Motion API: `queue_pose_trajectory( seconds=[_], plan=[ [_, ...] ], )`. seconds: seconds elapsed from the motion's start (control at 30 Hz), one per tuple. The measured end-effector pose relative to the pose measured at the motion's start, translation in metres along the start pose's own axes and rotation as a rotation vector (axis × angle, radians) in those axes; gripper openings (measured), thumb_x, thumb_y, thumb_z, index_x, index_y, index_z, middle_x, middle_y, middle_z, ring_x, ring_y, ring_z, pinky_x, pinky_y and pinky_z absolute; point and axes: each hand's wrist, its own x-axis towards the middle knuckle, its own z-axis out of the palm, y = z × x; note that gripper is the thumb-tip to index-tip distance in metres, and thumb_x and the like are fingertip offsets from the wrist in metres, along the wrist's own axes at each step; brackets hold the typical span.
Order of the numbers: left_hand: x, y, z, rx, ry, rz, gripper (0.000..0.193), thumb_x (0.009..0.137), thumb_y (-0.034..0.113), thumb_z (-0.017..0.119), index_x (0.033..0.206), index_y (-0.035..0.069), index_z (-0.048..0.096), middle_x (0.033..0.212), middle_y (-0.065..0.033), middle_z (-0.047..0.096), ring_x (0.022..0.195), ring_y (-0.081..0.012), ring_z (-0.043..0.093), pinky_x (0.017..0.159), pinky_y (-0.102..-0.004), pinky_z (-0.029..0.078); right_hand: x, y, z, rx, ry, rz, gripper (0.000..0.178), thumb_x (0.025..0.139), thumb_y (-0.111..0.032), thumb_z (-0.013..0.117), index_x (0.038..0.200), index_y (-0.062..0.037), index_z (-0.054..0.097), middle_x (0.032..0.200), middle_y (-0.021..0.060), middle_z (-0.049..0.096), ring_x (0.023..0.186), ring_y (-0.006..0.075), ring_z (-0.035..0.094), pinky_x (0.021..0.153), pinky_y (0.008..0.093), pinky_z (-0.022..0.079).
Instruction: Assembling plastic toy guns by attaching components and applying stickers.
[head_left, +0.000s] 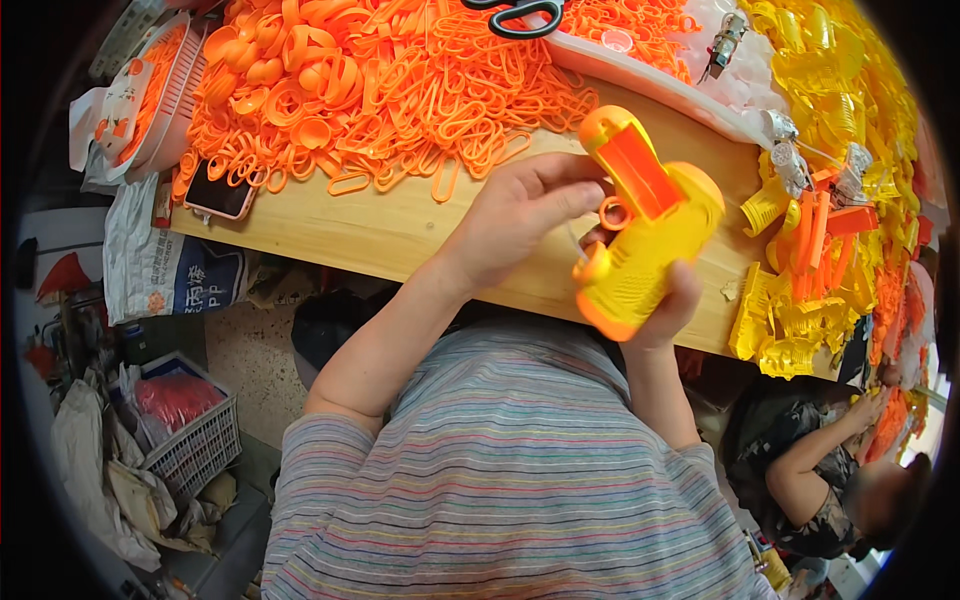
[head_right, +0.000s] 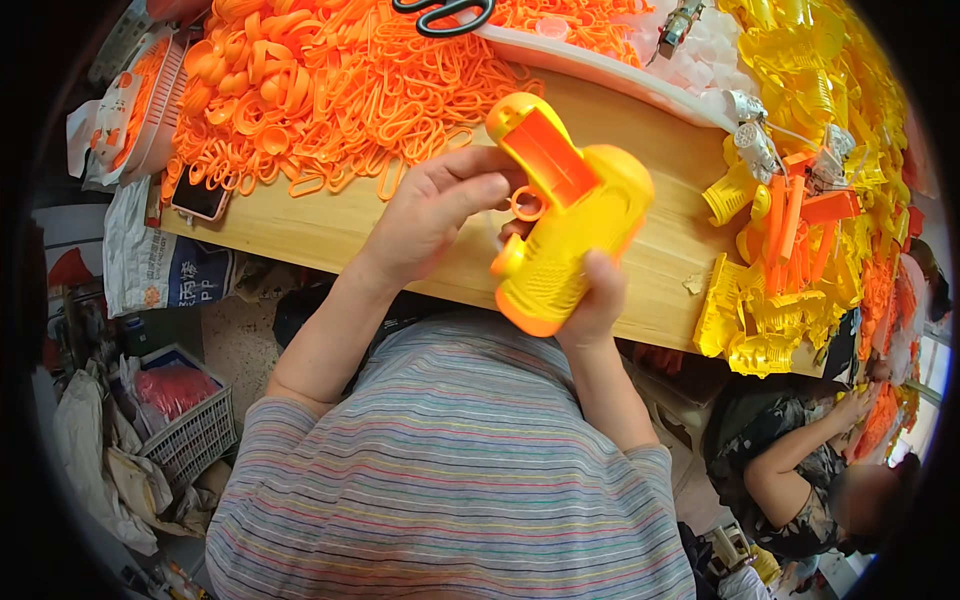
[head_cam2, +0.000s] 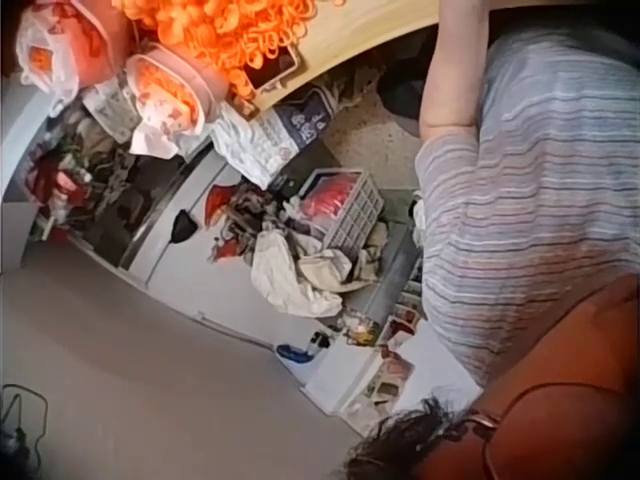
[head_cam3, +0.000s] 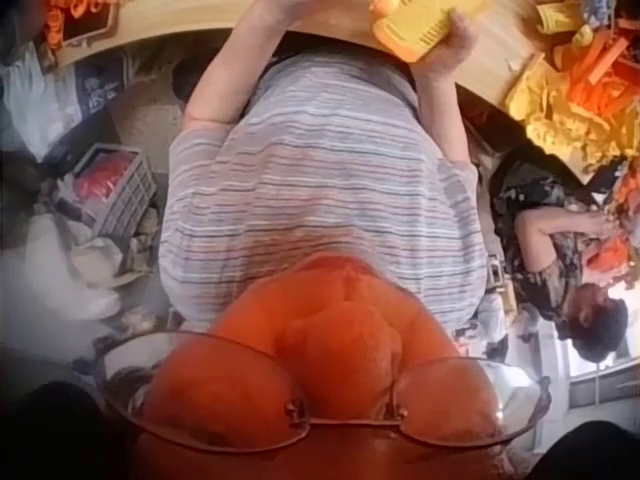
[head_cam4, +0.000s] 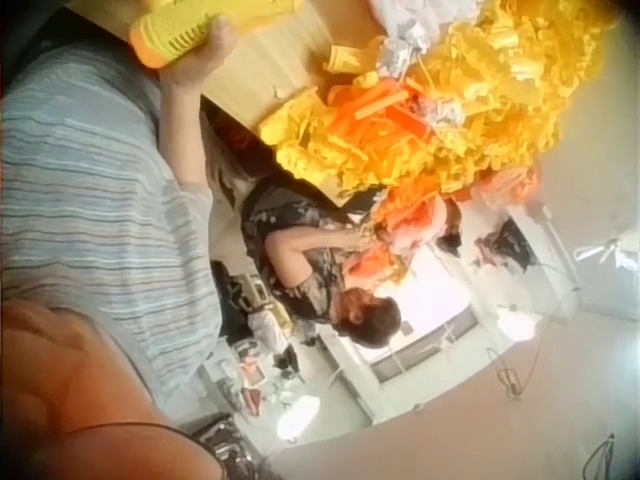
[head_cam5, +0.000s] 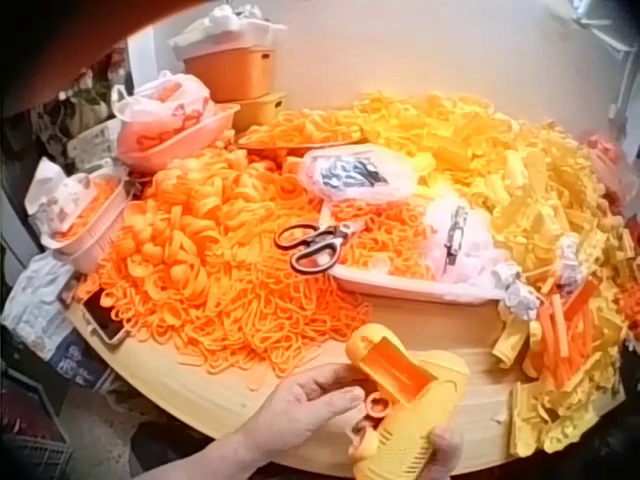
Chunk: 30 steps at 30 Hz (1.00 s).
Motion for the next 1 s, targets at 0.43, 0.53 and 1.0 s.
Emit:
queue_pose_trajectory(
  seconds=[0.43,0.53,1.0],
  plan=[
    [-0.002,-0.004,-0.027,0.084,0.098,0.076,0.044,0.097,0.015,0.053,0.139,0.01,0.042,0.121,-0.0047,0.059,0.103,-0.0126,0.06,0.084,-0.0269,0.048,0.009,-0.002,-0.014,0.868,0.06,0.635,0.075,0.088,-0.057,0.049,0.127,0.0069,0.047,0.103,0.0196,0.062,0.084,0.0308,0.066,0.078,0.0415,0.054],
    [-0.005,-0.004,-0.028,0.115,0.095,0.095,0.044,0.096,0.014,0.056,0.138,0.009,0.043,0.122,-0.0059,0.059,0.105,-0.0127,0.059,0.084,-0.0269,0.049,0.009,-0.001,-0.016,0.843,0.048,0.692,0.075,0.089,-0.058,0.047,0.127,0.0066,0.047,0.102,0.0183,0.063,0.081,0.0292,0.067,0.075,0.0414,0.054],
    [-0.022,-0.009,-0.049,0.216,0.079,0.275,0.046,0.086,0.0,0.067,0.128,0.004,0.048,0.12,-0.014,0.059,0.107,-0.0204,0.06,0.088,-0.0338,0.054,0.012,0.007,-0.015,0.648,-0.075,0.758,0.086,0.089,-0.066,0.039,0.131,0.0087,0.042,0.099,0.0155,0.061,0.076,0.0291,0.067,0.064,0.0403,0.056]
  ],
)
